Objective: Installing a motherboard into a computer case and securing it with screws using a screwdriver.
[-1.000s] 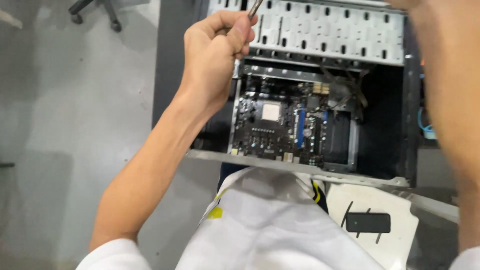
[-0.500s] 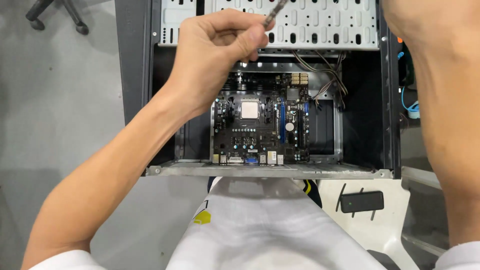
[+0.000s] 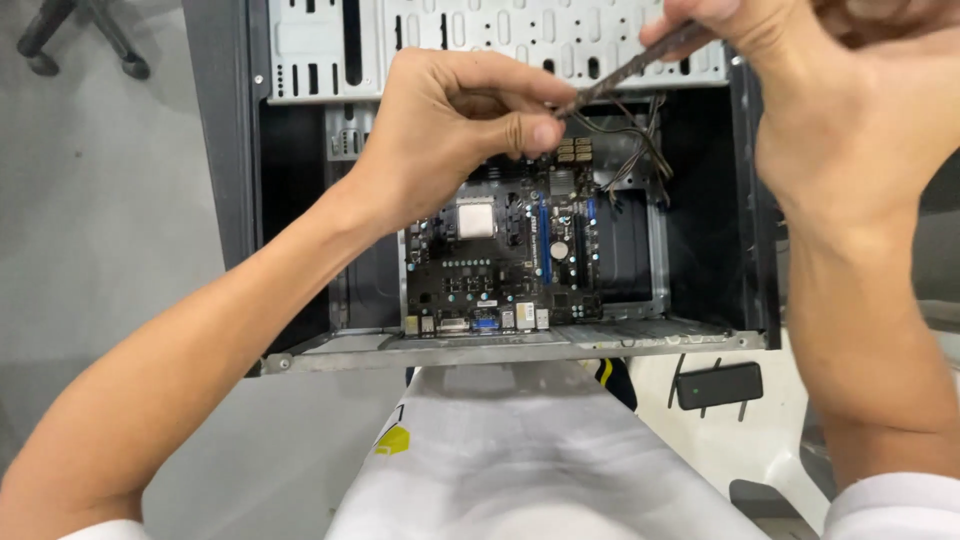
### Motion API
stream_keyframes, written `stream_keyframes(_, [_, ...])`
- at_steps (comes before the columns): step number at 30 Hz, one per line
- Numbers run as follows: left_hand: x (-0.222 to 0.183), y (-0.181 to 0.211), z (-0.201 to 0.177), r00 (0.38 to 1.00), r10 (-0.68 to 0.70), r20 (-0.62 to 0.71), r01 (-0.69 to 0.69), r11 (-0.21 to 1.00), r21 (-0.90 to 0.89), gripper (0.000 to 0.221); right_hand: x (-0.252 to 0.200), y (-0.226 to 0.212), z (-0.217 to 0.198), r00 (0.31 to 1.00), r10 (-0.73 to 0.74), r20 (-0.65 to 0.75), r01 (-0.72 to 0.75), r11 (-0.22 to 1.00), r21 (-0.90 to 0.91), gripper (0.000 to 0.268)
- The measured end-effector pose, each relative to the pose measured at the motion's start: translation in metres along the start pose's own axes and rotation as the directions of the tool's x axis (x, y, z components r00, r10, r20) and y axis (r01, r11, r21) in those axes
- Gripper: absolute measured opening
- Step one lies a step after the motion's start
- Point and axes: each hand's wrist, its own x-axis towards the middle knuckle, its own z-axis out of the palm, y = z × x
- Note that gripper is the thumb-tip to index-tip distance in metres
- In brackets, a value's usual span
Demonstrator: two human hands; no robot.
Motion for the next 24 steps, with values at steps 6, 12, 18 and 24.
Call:
stream_keyframes(6, [0.014, 0.012, 0.016, 0.997, 0.036, 0.074, -0.048, 0.985, 0.163, 0.022, -0.017, 0.004, 0.000, 0.986, 0.039, -0.161, -0.020, 0.993, 0.118, 0.023])
stream_keyframes(12, [0.011, -0.001, 0.026, 0.998, 0.007, -0.060, -0.018, 0.985, -0.173, 0.019, -0.033, 0.006, -0.009, 0.973, -0.027, -0.231, 0.040, 0.998, 0.052, 0.020])
stream_keyframes(18, [0.013, -0.002, 0.019, 0.970, -0.215, -0.109, 0.143, 0.878, -0.457, 0.018, -0.026, -0.002, 0.000, 0.933, -0.170, -0.316, 0.202, 0.977, 0.071, 0.019])
stream_keyframes(24, [0.015, -0.010, 0.018, 0.974, -0.186, -0.133, 0.112, 0.896, -0.431, 0.018, -0.021, 0.001, -0.001, 0.897, -0.256, -0.362, 0.280, 0.960, 0.015, 0.021])
